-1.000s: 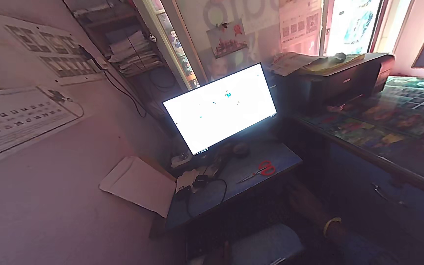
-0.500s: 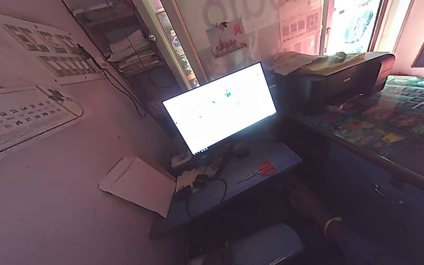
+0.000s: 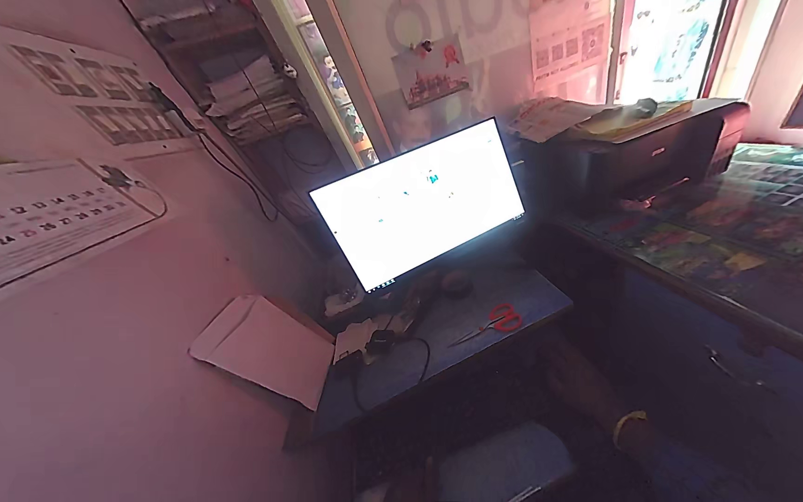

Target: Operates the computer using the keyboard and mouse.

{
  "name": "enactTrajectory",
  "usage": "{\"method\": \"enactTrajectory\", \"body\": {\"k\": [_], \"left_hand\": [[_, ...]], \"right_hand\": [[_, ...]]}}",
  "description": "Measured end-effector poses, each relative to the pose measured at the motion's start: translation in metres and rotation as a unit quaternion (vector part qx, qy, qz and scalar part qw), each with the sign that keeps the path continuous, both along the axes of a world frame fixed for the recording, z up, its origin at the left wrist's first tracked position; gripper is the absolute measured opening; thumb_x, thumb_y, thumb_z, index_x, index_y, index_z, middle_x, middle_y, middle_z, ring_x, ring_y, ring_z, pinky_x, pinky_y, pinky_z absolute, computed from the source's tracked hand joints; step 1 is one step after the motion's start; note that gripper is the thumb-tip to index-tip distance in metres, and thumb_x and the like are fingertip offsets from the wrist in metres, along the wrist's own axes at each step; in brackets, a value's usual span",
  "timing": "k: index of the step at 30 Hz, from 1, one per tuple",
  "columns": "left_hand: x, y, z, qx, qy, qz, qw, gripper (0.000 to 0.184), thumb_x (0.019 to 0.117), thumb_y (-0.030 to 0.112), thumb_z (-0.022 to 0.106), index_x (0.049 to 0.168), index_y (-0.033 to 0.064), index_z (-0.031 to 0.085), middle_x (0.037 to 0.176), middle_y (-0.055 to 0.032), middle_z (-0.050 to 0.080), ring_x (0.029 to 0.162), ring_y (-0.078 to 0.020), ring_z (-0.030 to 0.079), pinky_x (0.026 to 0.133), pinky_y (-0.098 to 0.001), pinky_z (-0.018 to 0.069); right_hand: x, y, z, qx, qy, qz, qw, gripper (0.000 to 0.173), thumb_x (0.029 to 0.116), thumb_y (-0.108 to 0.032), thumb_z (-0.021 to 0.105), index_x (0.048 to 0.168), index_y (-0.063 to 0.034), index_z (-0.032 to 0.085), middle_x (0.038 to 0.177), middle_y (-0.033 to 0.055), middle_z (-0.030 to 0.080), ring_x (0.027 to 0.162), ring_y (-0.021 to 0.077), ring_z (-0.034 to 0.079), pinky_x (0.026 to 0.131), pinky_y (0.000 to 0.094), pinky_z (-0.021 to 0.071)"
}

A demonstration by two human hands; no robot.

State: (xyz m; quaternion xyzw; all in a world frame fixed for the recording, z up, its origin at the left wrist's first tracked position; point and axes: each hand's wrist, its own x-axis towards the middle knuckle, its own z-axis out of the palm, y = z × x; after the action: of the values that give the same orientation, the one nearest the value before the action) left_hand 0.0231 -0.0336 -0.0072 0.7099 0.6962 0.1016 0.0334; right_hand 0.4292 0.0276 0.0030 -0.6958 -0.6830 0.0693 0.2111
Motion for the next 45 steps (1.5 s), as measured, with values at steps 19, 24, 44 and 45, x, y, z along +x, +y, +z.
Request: {"method": "enactTrajectory", "body": {"k": [19, 24, 44, 45], "left_hand": [[0.003, -0.001, 0.003, 0.033, 0.012, -0.009, 0.999, 0.059, 0.1075, 0.045, 0.038, 0.093, 0.0023, 0.077, 0.093, -0.0186, 0.076, 0.093, -0.0364, 0.074, 0.080, -0.0555, 0.0583], [0.002, 0.001, 0.003, 0.008, 0.008, -0.004, 1.000, 0.062, 0.1077, 0.047, 0.036, 0.094, 0.0029, 0.077, 0.094, -0.0189, 0.076, 0.095, -0.0368, 0.074, 0.082, -0.0565, 0.0577], [0.003, 0.003, 0.004, -0.032, 0.012, 0.007, 0.999, 0.064, 0.1080, 0.048, 0.033, 0.095, 0.0028, 0.076, 0.096, -0.0182, 0.076, 0.098, -0.0367, 0.073, 0.083, -0.0565, 0.0567], [0.003, 0.003, 0.004, -0.033, 0.012, 0.006, 0.999, 0.064, 0.1081, 0.048, 0.033, 0.094, 0.0027, 0.076, 0.096, -0.0182, 0.076, 0.097, -0.0368, 0.073, 0.083, -0.0567, 0.0568]], "right_hand": [[-0.003, -0.003, 0.017, -0.041, 0.030, -0.010, 0.999, 0.055, 0.0985, -0.036, 0.058, 0.149, -0.0144, 0.053, 0.159, 0.0144, 0.043, 0.146, 0.0311, 0.043, 0.116, 0.0472, 0.0415], [-0.003, -0.003, 0.015, -0.029, 0.018, -0.005, 0.999, 0.053, 0.0988, -0.037, 0.057, 0.150, -0.0211, 0.053, 0.158, 0.0144, 0.043, 0.145, 0.0314, 0.044, 0.115, 0.0466, 0.0428], [0.000, -0.002, 0.010, -0.031, 0.017, 0.008, 0.999, 0.050, 0.0977, -0.035, 0.058, 0.146, -0.0211, 0.057, 0.156, 0.0147, 0.046, 0.142, 0.0318, 0.047, 0.113, 0.0479, 0.0449], [0.000, -0.002, 0.011, -0.033, 0.018, 0.007, 0.999, 0.051, 0.0976, -0.035, 0.058, 0.146, -0.0208, 0.057, 0.156, 0.0151, 0.046, 0.142, 0.0323, 0.047, 0.113, 0.0481, 0.0450]]}}
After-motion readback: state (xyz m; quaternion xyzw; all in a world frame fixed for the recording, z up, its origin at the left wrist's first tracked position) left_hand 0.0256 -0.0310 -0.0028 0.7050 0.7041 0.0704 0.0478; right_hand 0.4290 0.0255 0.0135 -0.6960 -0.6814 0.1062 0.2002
